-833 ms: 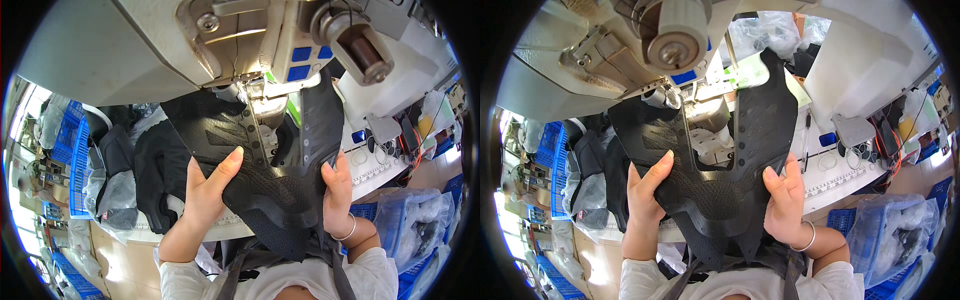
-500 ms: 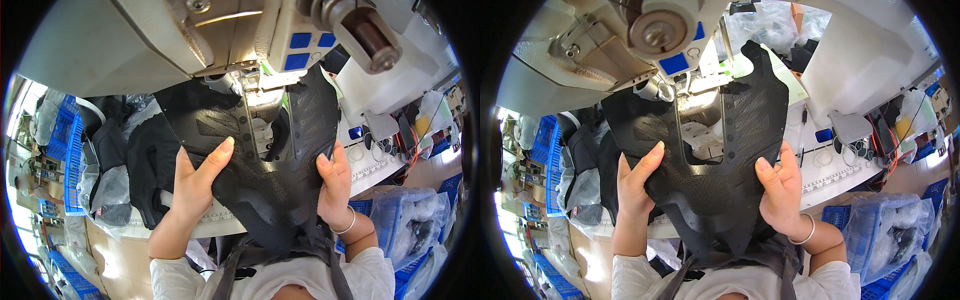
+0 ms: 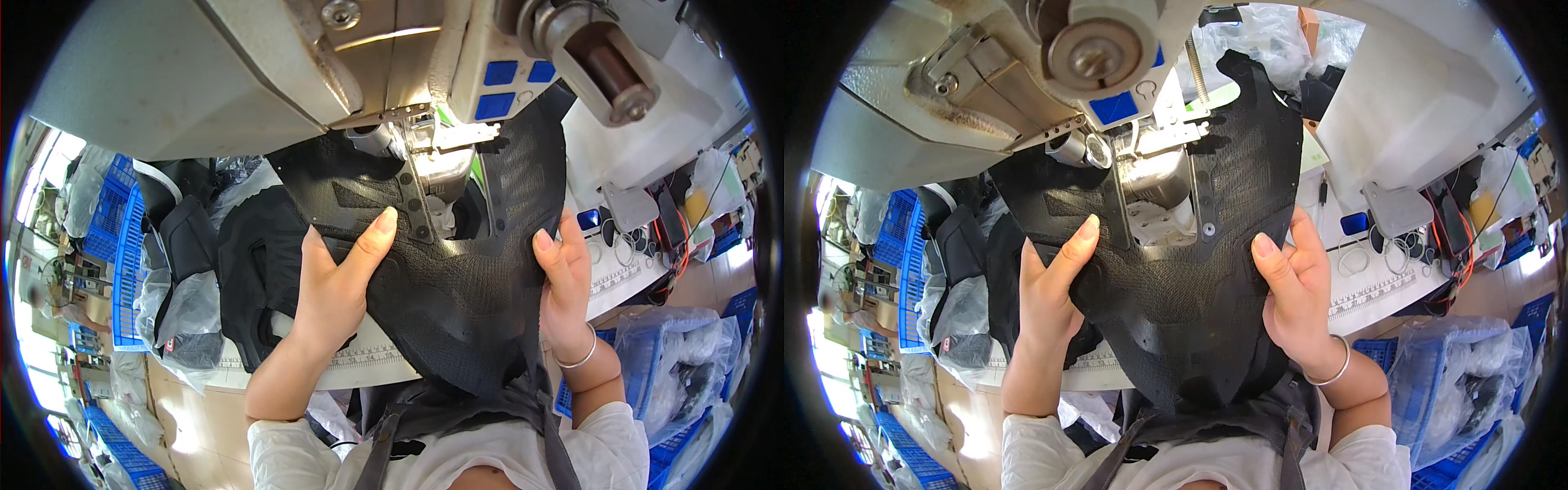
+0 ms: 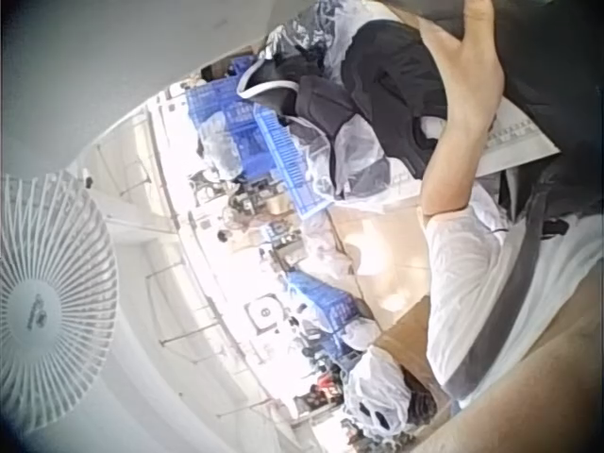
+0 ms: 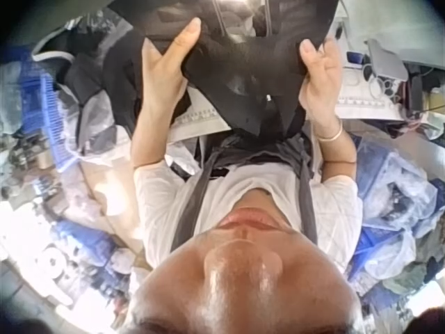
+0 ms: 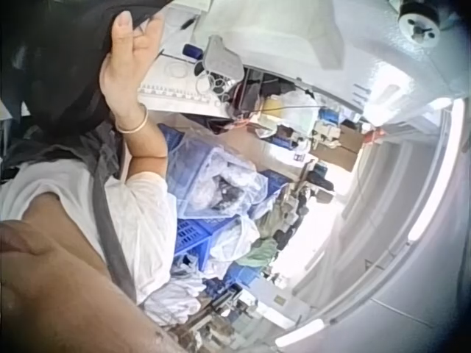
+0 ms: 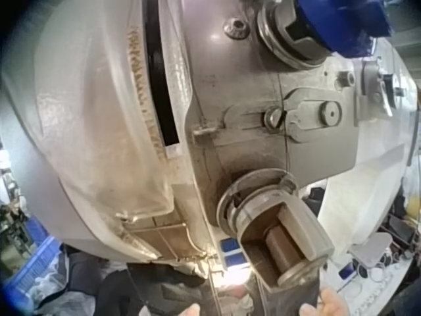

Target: Stitching together black shoe upper components using an industrial sewing machine.

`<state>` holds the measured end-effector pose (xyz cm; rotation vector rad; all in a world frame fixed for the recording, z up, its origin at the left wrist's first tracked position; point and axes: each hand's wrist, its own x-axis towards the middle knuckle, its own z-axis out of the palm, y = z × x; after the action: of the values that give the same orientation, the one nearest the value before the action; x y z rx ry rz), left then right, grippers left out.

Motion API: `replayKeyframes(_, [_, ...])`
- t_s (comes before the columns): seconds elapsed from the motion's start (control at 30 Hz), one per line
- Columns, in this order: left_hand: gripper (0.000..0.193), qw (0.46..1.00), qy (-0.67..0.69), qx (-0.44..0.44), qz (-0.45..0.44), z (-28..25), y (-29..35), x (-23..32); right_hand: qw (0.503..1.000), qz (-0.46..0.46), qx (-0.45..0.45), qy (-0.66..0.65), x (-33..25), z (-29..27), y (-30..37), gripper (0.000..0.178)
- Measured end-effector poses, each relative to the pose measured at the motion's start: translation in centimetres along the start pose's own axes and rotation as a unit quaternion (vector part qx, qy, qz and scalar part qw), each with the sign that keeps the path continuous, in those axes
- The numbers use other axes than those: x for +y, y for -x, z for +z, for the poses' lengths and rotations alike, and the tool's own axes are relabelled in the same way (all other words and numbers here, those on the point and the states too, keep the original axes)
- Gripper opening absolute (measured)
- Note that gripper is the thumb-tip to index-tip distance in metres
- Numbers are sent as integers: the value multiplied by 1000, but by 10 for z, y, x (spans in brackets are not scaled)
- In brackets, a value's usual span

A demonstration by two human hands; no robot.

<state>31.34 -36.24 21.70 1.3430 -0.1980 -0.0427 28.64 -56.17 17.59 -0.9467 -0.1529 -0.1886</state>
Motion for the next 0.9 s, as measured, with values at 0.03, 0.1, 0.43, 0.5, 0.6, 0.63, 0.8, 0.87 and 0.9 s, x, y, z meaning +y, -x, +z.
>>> replayKeyframes(0.03, [18, 1000, -3, -6, 0, 0, -1, 0, 1000, 6, -5, -2, -1, 0, -1, 36])
replayKeyframes(0.1, [18, 1000, -5, 1, 10, 2, -3, 0, 1000, 11, 0, -1, -4, 2, -4, 36])
replayKeyframes(0.43, [16, 996, 93, -7, -14, -1, -17, 2, 1000, 4, -21, 8, -3, 2, -17, 32])
replayKeyframes(0.5, [16, 994, 110, -8, -21, 0, -20, 5, 1000, -2, -23, 10, -3, 5, -21, 33])
replayKeyframes(0.6, [18, 991, 128, -19, -26, -4, -25, 5, 1000, -8, -22, 12, -3, 7, -25, 34])
replayKeyframes(0.63, [18, 992, 122, -23, -19, -6, -26, 4, 1000, -9, -19, 13, -3, 7, -27, 34])
replayKeyframes(0.8, [20, 994, 107, -5, 15, -3, -32, 4, 1000, -6, -24, 19, -6, 7, -36, 35])
replayKeyframes(0.87, [22, 995, 100, -12, 27, -4, -37, 2, 999, -4, -34, 10, -6, 6, -39, 35])
replayKeyframes(0.9, [22, 995, 100, -12, 28, -4, -38, 2, 999, -5, -33, 8, -7, 8, -40, 35])
